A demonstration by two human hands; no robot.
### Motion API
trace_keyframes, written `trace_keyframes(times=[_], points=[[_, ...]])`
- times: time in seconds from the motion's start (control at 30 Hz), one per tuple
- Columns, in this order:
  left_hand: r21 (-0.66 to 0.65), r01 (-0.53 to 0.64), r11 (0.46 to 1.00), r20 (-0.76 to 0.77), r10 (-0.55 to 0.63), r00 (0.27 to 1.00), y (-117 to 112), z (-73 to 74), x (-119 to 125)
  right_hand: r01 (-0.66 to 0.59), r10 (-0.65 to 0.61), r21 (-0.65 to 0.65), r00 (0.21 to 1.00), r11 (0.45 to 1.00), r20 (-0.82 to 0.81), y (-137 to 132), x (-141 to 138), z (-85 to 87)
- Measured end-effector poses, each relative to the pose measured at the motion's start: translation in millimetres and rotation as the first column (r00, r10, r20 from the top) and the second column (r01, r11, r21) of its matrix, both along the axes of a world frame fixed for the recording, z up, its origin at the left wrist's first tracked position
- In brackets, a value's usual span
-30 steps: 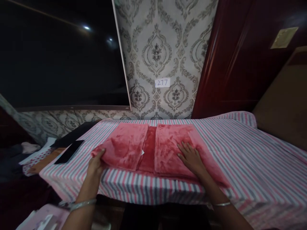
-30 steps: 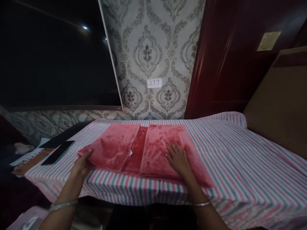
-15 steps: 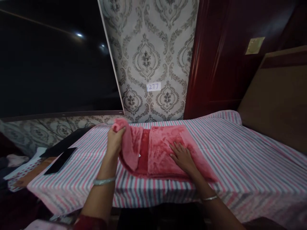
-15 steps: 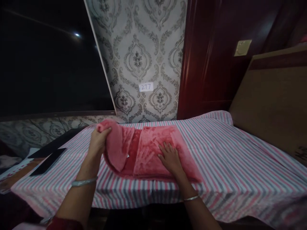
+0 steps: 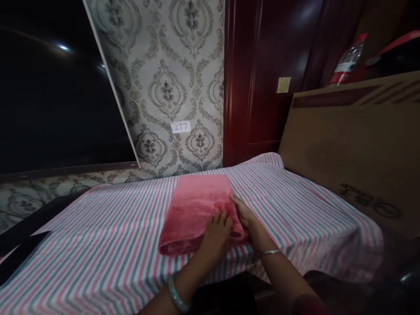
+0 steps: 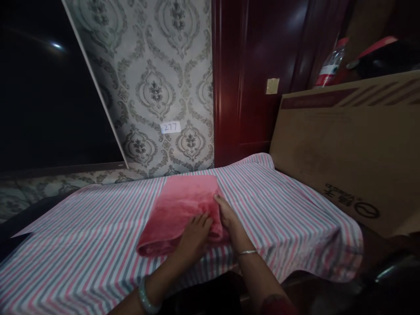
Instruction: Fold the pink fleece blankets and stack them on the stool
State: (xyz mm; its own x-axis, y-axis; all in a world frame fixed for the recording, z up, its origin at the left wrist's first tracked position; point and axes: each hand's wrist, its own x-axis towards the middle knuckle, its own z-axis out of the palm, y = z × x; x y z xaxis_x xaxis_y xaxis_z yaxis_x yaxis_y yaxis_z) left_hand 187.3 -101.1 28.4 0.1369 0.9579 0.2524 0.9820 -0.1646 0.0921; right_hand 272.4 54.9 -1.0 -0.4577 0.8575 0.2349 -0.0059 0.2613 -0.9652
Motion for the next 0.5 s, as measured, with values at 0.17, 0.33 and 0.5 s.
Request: trace_keyframes(times=[0.17, 0.33, 0.5], points=[[-0.035, -0.065, 0.997, -0.15, 0.059, 0.987, -8, 6.2, -17, -0.062, 0.021, -0.255, 0.987, 0.965, -0.158, 13, -18, 33.6], [0.158, -0.108, 0.981, -0.111, 0.127, 0.986, 1, 25.9, -17, -0.069, 0.031, -0.2, 0.982, 0.977, -0.184, 45, -42, 82.5], [0.19, -0.089, 0.978, -0.153, 0.119, 0.981, 23, 15.6, -1, -0.03, 0.014, -0.177, 0.996, 0.984, -0.092, 59, -28, 75.3]])
